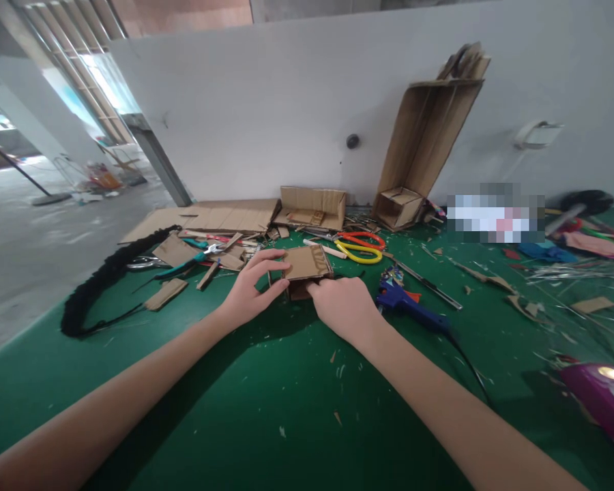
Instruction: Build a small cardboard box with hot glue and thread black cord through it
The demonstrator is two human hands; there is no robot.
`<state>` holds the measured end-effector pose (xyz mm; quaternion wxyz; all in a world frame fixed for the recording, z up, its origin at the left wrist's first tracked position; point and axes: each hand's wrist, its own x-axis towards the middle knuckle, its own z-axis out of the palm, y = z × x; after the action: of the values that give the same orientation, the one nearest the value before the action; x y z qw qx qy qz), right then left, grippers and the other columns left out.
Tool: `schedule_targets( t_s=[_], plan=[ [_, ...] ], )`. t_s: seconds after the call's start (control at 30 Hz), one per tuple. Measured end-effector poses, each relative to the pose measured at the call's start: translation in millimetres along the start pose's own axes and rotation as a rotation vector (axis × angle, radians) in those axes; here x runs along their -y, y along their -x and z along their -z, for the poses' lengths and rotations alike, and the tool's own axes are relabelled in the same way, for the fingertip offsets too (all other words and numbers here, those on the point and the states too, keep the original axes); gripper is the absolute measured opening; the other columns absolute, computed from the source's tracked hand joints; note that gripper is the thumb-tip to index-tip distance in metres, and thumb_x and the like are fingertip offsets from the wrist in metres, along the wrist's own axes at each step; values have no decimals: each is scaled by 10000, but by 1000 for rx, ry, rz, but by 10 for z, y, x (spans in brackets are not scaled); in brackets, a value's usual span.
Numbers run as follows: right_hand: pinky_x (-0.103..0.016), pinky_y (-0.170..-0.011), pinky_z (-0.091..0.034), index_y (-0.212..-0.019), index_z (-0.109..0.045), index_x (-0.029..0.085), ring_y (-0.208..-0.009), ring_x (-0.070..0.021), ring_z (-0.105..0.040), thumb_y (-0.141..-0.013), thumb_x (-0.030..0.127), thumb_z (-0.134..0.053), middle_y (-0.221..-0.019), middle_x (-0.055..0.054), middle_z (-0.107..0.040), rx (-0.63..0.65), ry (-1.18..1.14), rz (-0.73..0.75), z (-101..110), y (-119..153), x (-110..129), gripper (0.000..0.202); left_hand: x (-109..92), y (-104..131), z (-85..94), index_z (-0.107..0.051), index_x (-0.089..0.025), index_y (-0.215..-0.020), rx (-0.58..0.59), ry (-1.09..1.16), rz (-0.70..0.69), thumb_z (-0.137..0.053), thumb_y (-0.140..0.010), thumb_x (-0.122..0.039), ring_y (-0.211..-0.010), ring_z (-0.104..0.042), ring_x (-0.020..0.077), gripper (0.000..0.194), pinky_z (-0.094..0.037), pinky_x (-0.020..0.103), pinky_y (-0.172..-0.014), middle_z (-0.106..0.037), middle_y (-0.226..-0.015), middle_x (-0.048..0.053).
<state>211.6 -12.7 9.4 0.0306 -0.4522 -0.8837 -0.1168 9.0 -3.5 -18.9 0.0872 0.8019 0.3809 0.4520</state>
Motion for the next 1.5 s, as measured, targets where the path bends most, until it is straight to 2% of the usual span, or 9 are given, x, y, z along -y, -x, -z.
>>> schedule_targets(
  t_s=[0.1, 0.3, 0.53, 0.9, 1.3, 1.5],
  plan=[
    [-279, -501, -326, -1055, -633, 225, -658, -194, -661, -891, 168, -386, -859, -58, -719, -30, 7, 24, -20, 8, -4, 302, 6, 3, -3, -586, -215, -1072, 0, 3, 0, -569, -868, -265, -1192, -506, 230, 211, -419, 476, -1015, -524, -1235, 108],
    [-283, -480, -298, -1042, -645, 226, -672, -199, -668, -872, 151, -424, -875, -45, -728, 7, 5, 53, -27, 12, -4, 288, 6, -2, -4, -594, -195, -1059, -1, -4, -5, -574, -863, -258, -1191, -503, 217, 207, -419, 445, -1019, -522, -1226, 113],
    [-283, -468, -293, -1056, -641, 237, -637, -182, -658, -882, 125, -415, -898, -37, -729, -17, 11, 105, -61, 16, -56, 306, 24, -1, -14, -591, -204, -1070, 2, 16, -10, -574, -866, -252, -1192, -500, 211, 210, -408, 449, -1029, -525, -1228, 106],
    [-276, -497, -357, -1130, -619, 240, -697, -201, -682, -872, 159, -404, -878, -37, -733, -8, -37, 49, -23, 65, -56, 346, 23, 0, -6, -589, -211, -1072, 2, 20, -3, -572, -867, -266, -1195, -501, 229, 213, -425, 458, -1014, -523, -1231, 110],
    [-279, -526, -365, -1036, -662, 261, -708, -193, -672, -861, 152, -415, -927, -30, -729, 48, -61, 84, -28, 22, -67, 322, 20, 0, -15, -592, -214, -1076, 3, 7, 0, -579, -863, -260, -1194, -502, 227, 219, -417, 469, -1021, -524, -1235, 107],
    [-282, -547, -385, -1097, -640, 266, -698, -188, -666, -881, 179, -367, -910, -47, -726, 18, -124, -6, -13, 3, -72, 358, 13, -7, -12, -589, -215, -1073, -5, 12, -9, -574, -866, -264, -1183, -510, 230, 214, -427, 478, -1006, -527, -1228, 108]
  ],
)
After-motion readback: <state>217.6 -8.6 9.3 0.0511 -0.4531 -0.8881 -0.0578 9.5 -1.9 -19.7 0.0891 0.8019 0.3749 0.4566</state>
